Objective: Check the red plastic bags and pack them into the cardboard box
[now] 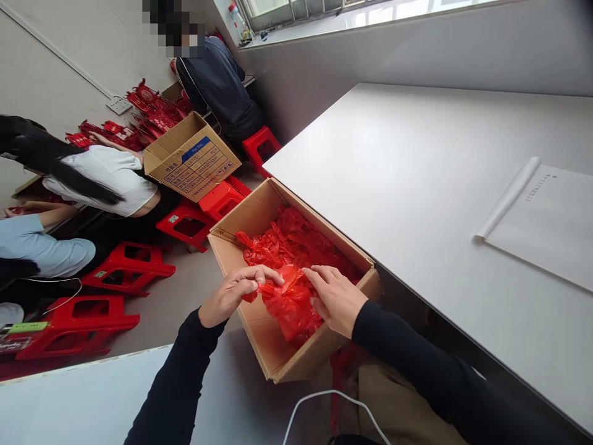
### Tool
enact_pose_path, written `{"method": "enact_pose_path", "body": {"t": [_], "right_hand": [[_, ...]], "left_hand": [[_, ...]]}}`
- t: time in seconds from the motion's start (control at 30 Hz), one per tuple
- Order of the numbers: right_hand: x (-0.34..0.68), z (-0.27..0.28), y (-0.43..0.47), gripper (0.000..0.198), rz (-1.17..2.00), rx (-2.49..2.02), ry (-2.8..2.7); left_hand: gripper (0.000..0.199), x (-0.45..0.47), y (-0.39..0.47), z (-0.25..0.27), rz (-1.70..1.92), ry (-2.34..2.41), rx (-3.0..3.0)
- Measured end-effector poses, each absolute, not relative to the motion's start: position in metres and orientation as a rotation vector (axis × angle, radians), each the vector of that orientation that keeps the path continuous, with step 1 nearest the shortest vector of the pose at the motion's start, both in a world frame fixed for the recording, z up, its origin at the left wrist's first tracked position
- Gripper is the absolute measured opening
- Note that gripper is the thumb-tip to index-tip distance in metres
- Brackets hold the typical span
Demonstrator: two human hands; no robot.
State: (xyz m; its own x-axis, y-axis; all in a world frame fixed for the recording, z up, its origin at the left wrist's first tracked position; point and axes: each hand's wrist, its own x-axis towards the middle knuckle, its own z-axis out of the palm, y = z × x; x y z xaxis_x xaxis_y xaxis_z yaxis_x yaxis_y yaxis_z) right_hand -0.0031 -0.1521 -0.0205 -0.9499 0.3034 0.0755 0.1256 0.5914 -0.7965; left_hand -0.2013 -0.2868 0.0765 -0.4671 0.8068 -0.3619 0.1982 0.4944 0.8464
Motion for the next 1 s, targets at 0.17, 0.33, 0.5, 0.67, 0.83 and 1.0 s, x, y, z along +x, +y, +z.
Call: {"method": "enact_pose_path", "body": {"t": [0.17,0.33,0.5,0.67,0.83,1.0], "right_hand": [[0.001,-0.021,-0.153,0.065,1.343,-0.391,-2.566],[0.021,-0.011,-0.149,0.058,1.361,-0.502,-2.483],[0.042,-0.007,-0.161,0.018,1.331,-0.509,-2.491],[0.047,-0.013,-0.181,0.017,1.318,-0.619,-2.55],[0.039,-0.014,-0.198,0.016,1.309,-0.672,-2.633],[0.039,-0.018,-0.206,0.014,1.319,-0.68,-2.71]], "left_hand": [[0.024,-0.18,-0.282,0.073,1.46,1.715,0.594],[0.023,-0.173,-0.267,0.064,1.73,1.677,0.209],[0.032,-0.2,-0.259,0.039,1.68,1.673,-0.279],[0.022,-0.211,-0.26,0.002,1.508,1.767,-0.353],[0.026,-0.203,-0.271,-0.034,1.31,1.954,-0.311],[0.024,-0.196,-0.275,-0.053,1.06,1.989,-0.261]]}}
